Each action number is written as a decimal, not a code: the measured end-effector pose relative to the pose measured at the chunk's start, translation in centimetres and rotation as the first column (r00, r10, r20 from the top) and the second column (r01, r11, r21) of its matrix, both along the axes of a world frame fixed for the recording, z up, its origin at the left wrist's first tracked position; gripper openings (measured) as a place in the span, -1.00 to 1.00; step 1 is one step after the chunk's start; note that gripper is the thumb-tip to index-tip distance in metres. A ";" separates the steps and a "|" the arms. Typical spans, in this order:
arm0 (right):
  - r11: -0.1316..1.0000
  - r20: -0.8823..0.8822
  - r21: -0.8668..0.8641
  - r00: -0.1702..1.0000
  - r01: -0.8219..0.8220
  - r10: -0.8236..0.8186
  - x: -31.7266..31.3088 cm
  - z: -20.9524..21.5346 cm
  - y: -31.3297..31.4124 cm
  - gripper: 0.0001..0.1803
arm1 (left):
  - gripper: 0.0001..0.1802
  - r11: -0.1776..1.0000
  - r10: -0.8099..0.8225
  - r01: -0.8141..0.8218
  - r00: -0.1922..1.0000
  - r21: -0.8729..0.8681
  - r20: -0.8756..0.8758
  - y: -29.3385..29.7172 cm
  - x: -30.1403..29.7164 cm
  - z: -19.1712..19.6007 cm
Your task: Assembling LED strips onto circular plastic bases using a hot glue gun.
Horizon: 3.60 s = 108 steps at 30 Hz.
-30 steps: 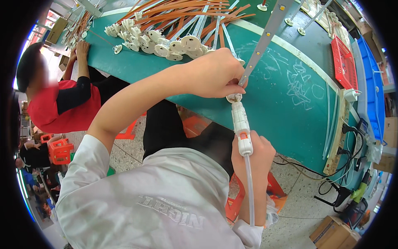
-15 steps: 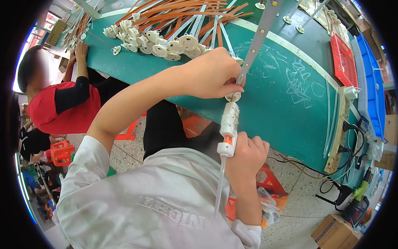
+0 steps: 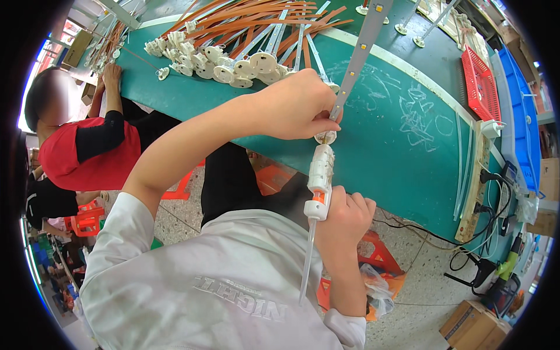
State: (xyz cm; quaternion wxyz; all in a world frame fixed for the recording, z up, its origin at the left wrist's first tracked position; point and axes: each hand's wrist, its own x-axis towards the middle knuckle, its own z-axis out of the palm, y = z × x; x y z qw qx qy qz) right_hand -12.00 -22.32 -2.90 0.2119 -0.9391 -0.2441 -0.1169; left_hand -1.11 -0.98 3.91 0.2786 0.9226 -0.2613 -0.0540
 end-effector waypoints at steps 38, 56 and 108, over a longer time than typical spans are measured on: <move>1.000 0.028 0.003 0.999 0.019 -0.019 -0.3 -0.4 -0.1 -0.72 | -0.83 1.000 -0.026 0.026 1.000 -0.011 0.014 0.2 0.2 -0.4; 0.997 0.026 -0.043 0.998 0.057 -0.056 -0.4 -0.4 0.3 -0.70 | -0.85 1.000 -0.022 0.021 1.000 0.015 0.010 -0.2 0.0 0.2; 0.999 0.038 -0.032 0.999 0.039 -0.037 -0.1 0.6 0.2 -0.72 | -0.88 0.999 -0.044 0.044 0.998 -0.009 0.038 0.0 0.5 0.0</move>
